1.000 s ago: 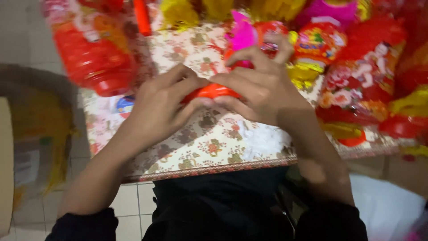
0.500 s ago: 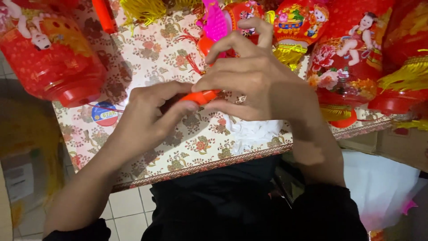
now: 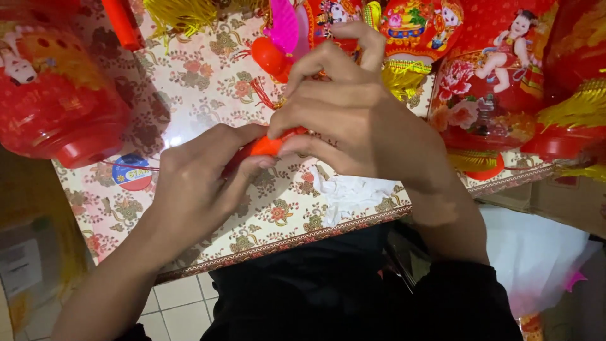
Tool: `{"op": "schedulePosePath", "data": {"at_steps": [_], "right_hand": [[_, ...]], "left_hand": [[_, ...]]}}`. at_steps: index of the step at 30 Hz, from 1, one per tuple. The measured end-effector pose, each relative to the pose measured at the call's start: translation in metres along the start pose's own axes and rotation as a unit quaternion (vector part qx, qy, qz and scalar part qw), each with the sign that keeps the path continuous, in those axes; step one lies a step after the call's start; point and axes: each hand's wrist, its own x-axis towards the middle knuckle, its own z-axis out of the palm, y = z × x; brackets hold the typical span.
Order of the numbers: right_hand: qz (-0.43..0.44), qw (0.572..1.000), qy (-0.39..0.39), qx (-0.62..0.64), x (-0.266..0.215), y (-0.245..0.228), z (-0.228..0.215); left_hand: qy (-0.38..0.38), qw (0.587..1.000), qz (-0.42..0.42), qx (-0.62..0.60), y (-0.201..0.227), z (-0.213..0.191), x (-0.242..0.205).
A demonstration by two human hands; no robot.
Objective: Assembling decorative plastic lanterns by joining parts and then packing the finished items into plastic bags.
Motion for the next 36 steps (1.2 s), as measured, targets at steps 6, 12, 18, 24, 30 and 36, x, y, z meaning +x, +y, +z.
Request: {"op": "schedulePosePath", "data": {"at_steps": [6,12,18,24,30,36], "right_hand": [[-0.013,1.0,-0.009,0.002,0.001,-0.002,0.0],[0.016,0.998,-0.062,-0.025,-0.001,0.003,-0.003],[0.001,0.999,-0.053,-0.012,-0.002,0.002,-0.003],[0.065,0.995,-0.063,0.036,-0.006,-0.002,-0.006],[0.066,0.994,0.006,0.082,-0.017,0.006,-0.032],[0.037,0.998,-0.002,-0.059,-0.015,0.015,-0.027]], "left_hand": [[-0.078,0.948,-0.22,-0.218,0.004,-0.01,0.008],[-0.003,0.996,-0.057,-0.062,0.0,-0.002,0.004],[-0.022,0.998,-0.018,-0.055,0.002,0.0,0.003],[-0.149,0.866,-0.234,-0.416,0.004,-0.005,0.012],[-0.145,0.874,-0.136,-0.443,-0.003,0.007,0.007],[-0.034,0.942,0.099,-0.318,-0.003,0.02,-0.001]]}}
